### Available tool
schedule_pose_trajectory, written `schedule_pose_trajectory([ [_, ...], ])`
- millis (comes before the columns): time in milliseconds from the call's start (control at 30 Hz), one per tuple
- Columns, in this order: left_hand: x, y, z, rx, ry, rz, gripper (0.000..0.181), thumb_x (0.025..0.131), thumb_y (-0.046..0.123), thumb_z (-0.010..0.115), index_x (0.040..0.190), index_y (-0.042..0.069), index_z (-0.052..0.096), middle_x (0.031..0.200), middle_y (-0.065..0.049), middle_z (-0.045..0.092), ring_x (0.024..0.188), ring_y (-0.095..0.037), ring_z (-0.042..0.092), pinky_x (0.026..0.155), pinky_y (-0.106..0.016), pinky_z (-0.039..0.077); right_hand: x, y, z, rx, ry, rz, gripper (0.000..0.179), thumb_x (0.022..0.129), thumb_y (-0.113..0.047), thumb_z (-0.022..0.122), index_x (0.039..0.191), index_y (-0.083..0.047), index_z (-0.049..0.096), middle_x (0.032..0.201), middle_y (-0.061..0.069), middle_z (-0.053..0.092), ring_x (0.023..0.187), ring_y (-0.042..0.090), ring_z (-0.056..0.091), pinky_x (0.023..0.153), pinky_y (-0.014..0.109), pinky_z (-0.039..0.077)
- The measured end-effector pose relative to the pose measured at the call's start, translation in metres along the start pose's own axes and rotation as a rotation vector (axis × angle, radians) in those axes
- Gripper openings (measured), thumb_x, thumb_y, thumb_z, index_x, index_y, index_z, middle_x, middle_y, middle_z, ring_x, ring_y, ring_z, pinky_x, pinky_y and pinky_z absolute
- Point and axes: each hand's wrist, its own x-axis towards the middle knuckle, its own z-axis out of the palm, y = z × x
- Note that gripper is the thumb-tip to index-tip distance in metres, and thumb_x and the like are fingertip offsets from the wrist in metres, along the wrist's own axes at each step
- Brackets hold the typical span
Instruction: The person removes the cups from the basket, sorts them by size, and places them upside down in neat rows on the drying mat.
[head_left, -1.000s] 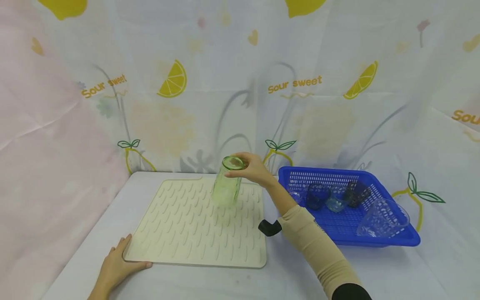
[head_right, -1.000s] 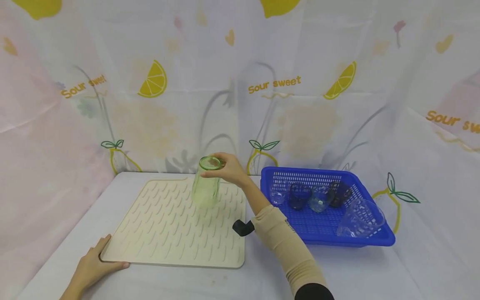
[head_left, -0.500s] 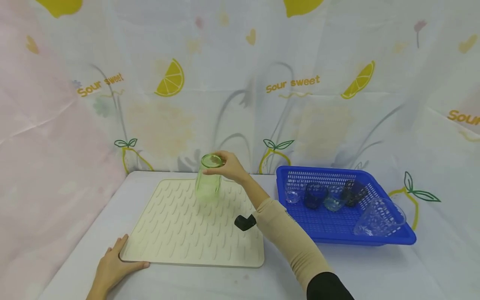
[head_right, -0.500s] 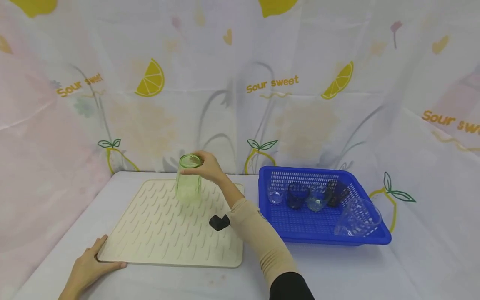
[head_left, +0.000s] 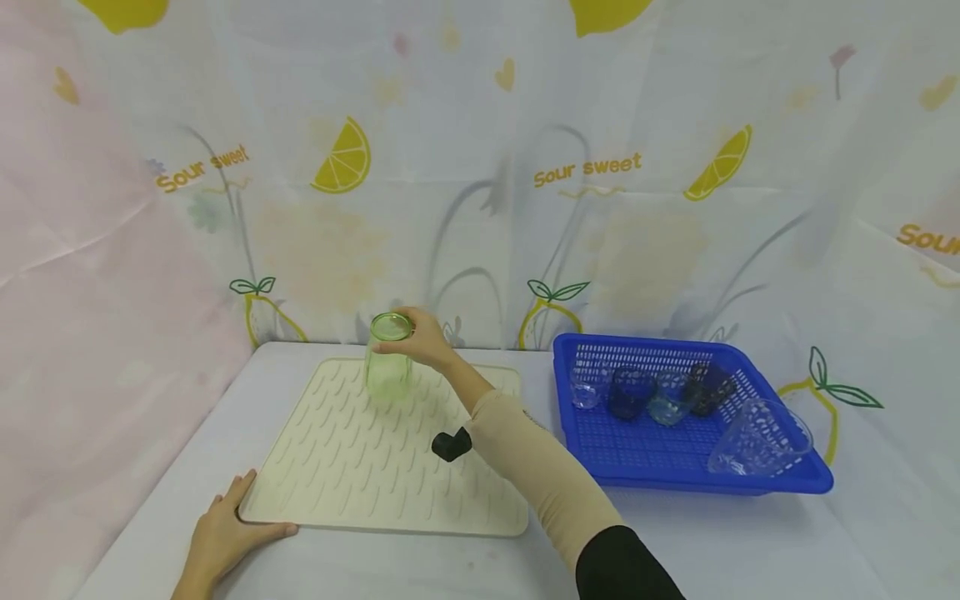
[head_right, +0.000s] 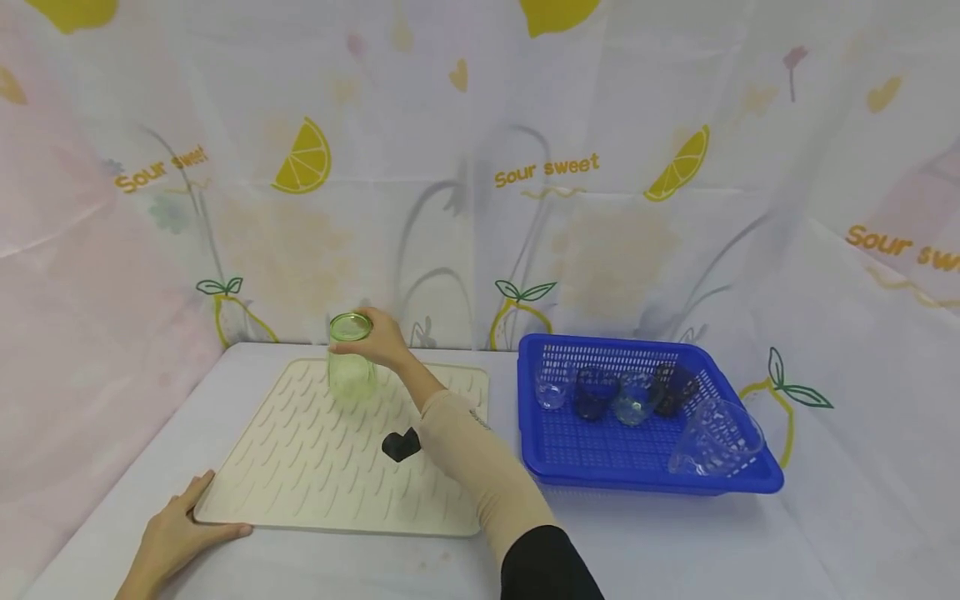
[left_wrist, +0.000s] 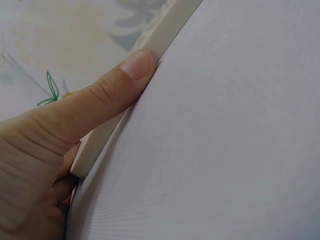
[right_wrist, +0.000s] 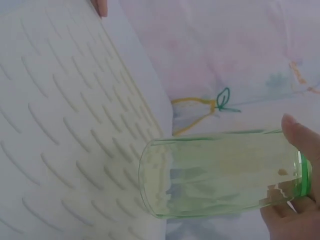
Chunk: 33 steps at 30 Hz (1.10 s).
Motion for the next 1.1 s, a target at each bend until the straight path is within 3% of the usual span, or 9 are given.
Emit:
schedule_pose_trajectory([
  [267,-0.002,-0.001,0.001,-0.007,0.011,0.013,0.111,0.064,0.04,0.085,0.139,-0.015,0.025,0.137,-0.045,0.018,0.116,-0.072,0.019,0.096,-0.076,0.021,0.01,-0.003,0.016,-0.067,-0.001,0.0,0.058,0.073,-0.022,0.082,0.122,-0.004,0.057,0.113,0.01,0.063,0.096,0.016,0.058,0.078,0.021,0.049],
  [867,-0.003,0.001,0.0,-0.012,0.023,0.004,0.112,0.063,0.041,0.086,0.14,-0.014,0.025,0.138,-0.044,0.019,0.116,-0.072,0.019,0.095,-0.077,0.022,0.017,0.004,0.042,-0.241,-0.049,0.035,0.073,0.08,-0.032,0.075,0.138,-0.003,0.041,0.131,0.011,0.053,0.114,0.023,0.054,0.093,0.026,0.047],
  [1100,-0.004,0.003,-0.001,-0.006,0.026,-0.002,0.112,0.062,0.042,0.085,0.139,-0.014,0.027,0.138,-0.043,0.02,0.116,-0.072,0.019,0.096,-0.077,0.023,0.017,0.009,0.049,-0.238,-0.063,0.046,0.076,0.081,-0.032,0.074,0.141,-0.004,0.037,0.132,0.01,0.052,0.118,0.024,0.051,0.098,0.029,0.046],
])
